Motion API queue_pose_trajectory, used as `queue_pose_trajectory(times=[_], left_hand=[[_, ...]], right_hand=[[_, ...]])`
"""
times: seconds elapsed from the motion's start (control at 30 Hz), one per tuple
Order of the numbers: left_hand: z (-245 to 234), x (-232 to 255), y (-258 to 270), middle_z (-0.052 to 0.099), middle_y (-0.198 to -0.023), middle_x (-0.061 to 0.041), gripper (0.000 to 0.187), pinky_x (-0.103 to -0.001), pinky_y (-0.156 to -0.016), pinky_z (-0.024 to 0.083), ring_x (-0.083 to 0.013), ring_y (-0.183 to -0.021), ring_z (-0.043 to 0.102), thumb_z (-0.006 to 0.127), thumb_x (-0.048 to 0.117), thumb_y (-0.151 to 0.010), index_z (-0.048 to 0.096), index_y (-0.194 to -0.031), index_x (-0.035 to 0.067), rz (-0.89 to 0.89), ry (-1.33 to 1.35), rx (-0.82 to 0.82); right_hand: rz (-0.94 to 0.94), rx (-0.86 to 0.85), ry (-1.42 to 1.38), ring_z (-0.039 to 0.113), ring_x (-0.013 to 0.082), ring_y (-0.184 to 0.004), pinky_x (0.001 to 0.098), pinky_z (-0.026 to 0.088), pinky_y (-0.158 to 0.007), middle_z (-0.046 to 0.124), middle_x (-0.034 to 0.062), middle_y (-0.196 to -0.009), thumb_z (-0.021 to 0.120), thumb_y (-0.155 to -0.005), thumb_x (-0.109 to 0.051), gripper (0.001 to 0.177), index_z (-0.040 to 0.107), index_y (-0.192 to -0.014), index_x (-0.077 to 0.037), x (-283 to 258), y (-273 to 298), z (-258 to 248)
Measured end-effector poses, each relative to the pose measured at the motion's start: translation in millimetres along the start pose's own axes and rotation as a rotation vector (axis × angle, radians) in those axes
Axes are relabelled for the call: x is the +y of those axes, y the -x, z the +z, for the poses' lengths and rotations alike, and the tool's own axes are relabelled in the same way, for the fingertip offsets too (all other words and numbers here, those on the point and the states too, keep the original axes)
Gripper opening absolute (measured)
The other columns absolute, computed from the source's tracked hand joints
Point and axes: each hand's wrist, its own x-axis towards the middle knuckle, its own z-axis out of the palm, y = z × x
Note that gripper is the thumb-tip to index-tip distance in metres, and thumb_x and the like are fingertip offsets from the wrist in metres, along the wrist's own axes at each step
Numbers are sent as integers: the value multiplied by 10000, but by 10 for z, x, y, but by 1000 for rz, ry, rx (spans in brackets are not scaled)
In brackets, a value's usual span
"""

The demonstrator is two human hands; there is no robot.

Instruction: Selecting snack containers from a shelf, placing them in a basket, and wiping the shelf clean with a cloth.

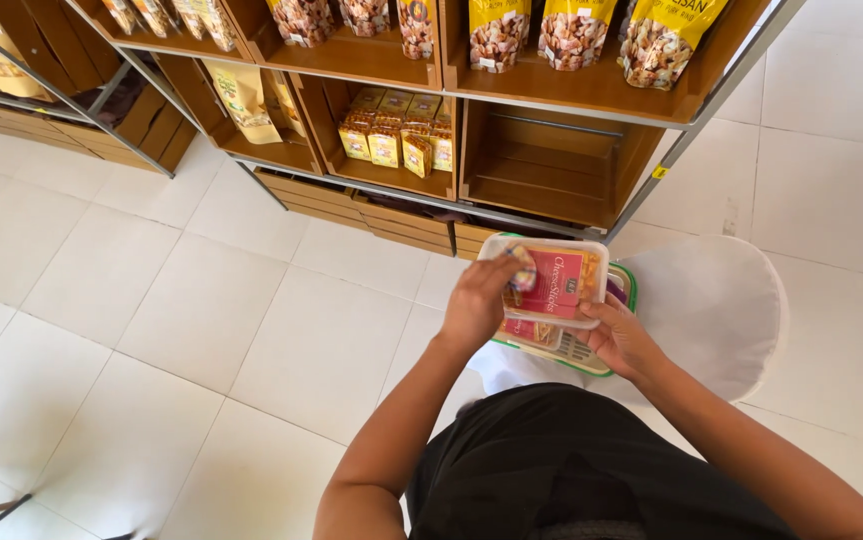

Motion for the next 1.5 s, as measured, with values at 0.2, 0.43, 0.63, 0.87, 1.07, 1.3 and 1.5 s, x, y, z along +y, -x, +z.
queue_pose_trajectory(times=[0.2, 0.43, 0.63, 0.87, 1.07, 1.3, 1.5], left_hand=[[87, 493, -219, 568, -1441, -20, 283, -600, -1137, 344, -321, -1402, 467, 598, 282, -990, 682, -1255, 335, -58, -71, -128], [304, 82, -175, 667, -1212, -11, 267, -382, -769, 551, -246, -1059, 668, 623, 180, -932, 719, -1131, 331, -28, -280, -54], [60, 423, -464, 640, -1246, -69, 358, -372, -823, 502, -278, -1066, 616, 580, 44, -904, 713, -1173, 239, 30, -159, -11], [61, 295, -423, 679, -1212, 84, 318, -322, -845, 459, -174, -1126, 593, 564, 113, -888, 733, -1076, 306, 64, -88, -157], [-134, 116, -301, 660, -1250, 46, 309, -343, -831, 467, -208, -1121, 573, 582, 97, -860, 745, -1074, 249, -121, -241, -76], [-406, 181, 51, 693, -1166, 82, 393, -325, -825, 500, -180, -1056, 608, 556, 81, -843, 770, -1094, 294, -232, -114, -243], [-525, 158, 82, 637, -1270, -87, 427, -389, -849, 516, -296, -1083, 600, 607, 45, -826, 734, -1216, 164, -294, -92, -86]], right_hand=[[-29, -59, -1, 709, 337, -1041, 519, 607, -887, 656, 177, -1161, 685, -842, 12, 429, 543, -1240, -62, -73, -41, -78], [-61, -57, 6, 697, 390, -1057, 577, 589, -890, 658, 204, -1212, 662, -836, 44, 457, 555, -1267, -66, -206, 92, -99], [-69, -53, -18, 724, 310, -980, 467, 630, -819, 680, 154, -1160, 674, -818, 29, 443, 564, -1232, -85, -262, 117, -123], [-67, -29, -48, 723, 316, -992, 470, 624, -838, 678, 162, -1159, 673, -817, 37, 436, 570, -1225, -76, -219, 128, -168], [-62, -9, -48, 707, 303, -1011, 484, 610, -877, 659, 152, -1156, 662, -846, -3, 402, 571, -1235, -50, -281, 232, 51], [-44, 19, -70, 705, 310, -1042, 501, 605, -907, 663, 164, -1192, 667, -856, -45, 393, 565, -1235, -51, -177, 108, 90], [-25, 30, -47, 684, 323, -1086, 514, 591, -926, 638, 182, -1242, 680, -861, -83, 452, 531, -1285, -38, -5, -15, 151]])
